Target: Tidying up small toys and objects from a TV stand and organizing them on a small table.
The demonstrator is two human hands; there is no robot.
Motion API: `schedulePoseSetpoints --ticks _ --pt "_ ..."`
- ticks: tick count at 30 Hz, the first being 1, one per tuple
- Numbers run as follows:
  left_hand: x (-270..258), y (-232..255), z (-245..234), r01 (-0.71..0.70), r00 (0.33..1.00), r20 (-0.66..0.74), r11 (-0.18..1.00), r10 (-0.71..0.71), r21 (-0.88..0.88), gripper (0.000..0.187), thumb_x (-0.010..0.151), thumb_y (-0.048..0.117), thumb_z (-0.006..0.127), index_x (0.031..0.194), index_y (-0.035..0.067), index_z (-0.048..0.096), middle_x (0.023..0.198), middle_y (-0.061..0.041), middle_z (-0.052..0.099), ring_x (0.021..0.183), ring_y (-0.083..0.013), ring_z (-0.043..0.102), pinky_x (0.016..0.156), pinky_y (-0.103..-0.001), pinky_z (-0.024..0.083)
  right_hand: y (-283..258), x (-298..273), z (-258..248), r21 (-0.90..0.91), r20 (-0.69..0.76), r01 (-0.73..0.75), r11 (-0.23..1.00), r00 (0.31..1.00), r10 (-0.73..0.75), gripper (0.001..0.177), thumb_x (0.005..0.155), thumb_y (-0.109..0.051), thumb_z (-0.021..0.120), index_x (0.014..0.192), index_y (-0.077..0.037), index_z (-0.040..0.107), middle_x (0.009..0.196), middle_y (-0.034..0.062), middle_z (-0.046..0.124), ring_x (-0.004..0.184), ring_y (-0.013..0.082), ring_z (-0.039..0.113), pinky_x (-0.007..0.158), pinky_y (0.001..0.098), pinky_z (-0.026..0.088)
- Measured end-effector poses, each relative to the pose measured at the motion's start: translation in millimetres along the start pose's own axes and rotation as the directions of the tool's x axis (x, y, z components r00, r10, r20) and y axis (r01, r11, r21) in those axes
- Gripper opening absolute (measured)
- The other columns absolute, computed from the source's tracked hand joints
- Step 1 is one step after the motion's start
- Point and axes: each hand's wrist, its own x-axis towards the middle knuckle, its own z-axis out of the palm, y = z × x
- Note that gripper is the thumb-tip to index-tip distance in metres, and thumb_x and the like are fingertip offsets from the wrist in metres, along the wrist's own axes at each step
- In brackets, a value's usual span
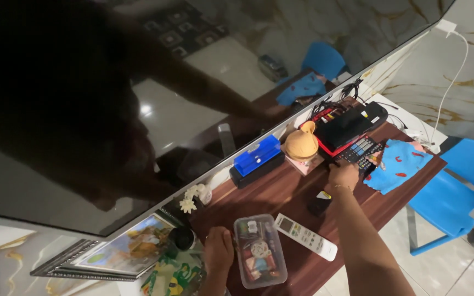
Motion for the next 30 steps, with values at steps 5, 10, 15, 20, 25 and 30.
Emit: schedulePoseSetpoints --ticks 5,10,15,20,25,30 --pt "-1 1 -2 -0.008 1.0 0.0 1.0 0.008 0.004 0.021 0.098 0.025 0.05 0.093 0.007 0.061 0.092 -0.017 0.063 0.084 -0.0431 0.061 0.075 -0.054 0.049 -16 -30 -30 0.001 0.032 -0.023 1.0 0.999 0.023 0.028 0.089 -0.034 0.077 0.11 -0.014 0.079 0.119 0.0204 0.068 0.106 0.0395 0.067 0.09 0.0496 0.054" --pt "1 6 -3 -0.007 1.0 -0.008 1.0 0.007 0.021 0.021 0.098 0.024 0.05 0.092 0.008 0.062 0.092 -0.016 0.063 0.084 -0.0429 0.061 0.075 -0.053 0.049 0 -43 -47 -0.041 0.233 -0.168 0.985 0.957 0.173 0.038 0.085 -0.039 0.08 0.11 -0.011 0.077 0.116 0.0237 0.071 0.109 0.0396 0.067 0.094 0.0493 0.054" --pt "3 5 -4 0.077 0.995 0.052 0.996 -0.079 0.046 0.022 0.099 0.024 0.049 0.092 0.008 0.063 0.092 -0.015 0.063 0.083 -0.0425 0.061 0.074 -0.053 0.049 -29 -12 -28 -0.122 0.148 0.3 0.946 0.948 -0.281 0.032 0.091 -0.026 0.069 0.121 -0.015 0.075 0.124 0.0219 0.067 0.114 0.0418 0.065 0.096 0.0487 0.054" --pt "2 10 -6 0.102 0.994 0.042 0.995 -0.102 0.003 0.022 0.098 0.024 0.05 0.093 0.008 0.063 0.091 -0.015 0.063 0.083 -0.042 0.062 0.075 -0.052 0.049 -38 20 35 0.518 0.375 -0.012 0.855 0.902 -0.215 0.048 0.086 -0.004 0.054 0.132 -0.01 0.062 0.124 0.0193 0.069 0.113 0.0354 0.067 0.094 0.0421 0.055" --pt "4 10 -8 0.093 0.996 0.014 0.996 -0.093 -0.008 0.021 0.096 0.025 0.051 0.092 0.009 0.064 0.091 -0.014 0.064 0.085 -0.042 0.063 0.074 -0.053 0.05 -48 12 29 0.5 0.404 -0.114 0.858 0.907 -0.115 0.047 0.087 -0.001 0.056 0.134 -0.004 0.061 0.123 0.0199 0.073 0.116 0.0328 0.071 0.096 0.0375 0.055" --pt "7 13 -11 0.112 0.989 0.087 0.992 -0.117 0.06 0.023 0.098 0.026 0.049 0.089 0.01 0.063 0.091 -0.015 0.062 0.084 -0.0424 0.061 0.074 -0.055 0.048 -113 15 -34 0.014 0.491 0.164 0.986 0.858 -0.149 0.084 0.077 -0.015 0.085 0.151 -0.022 0.046 0.118 0.0221 0.069 0.11 0.0401 0.065 0.09 0.0452 0.051"
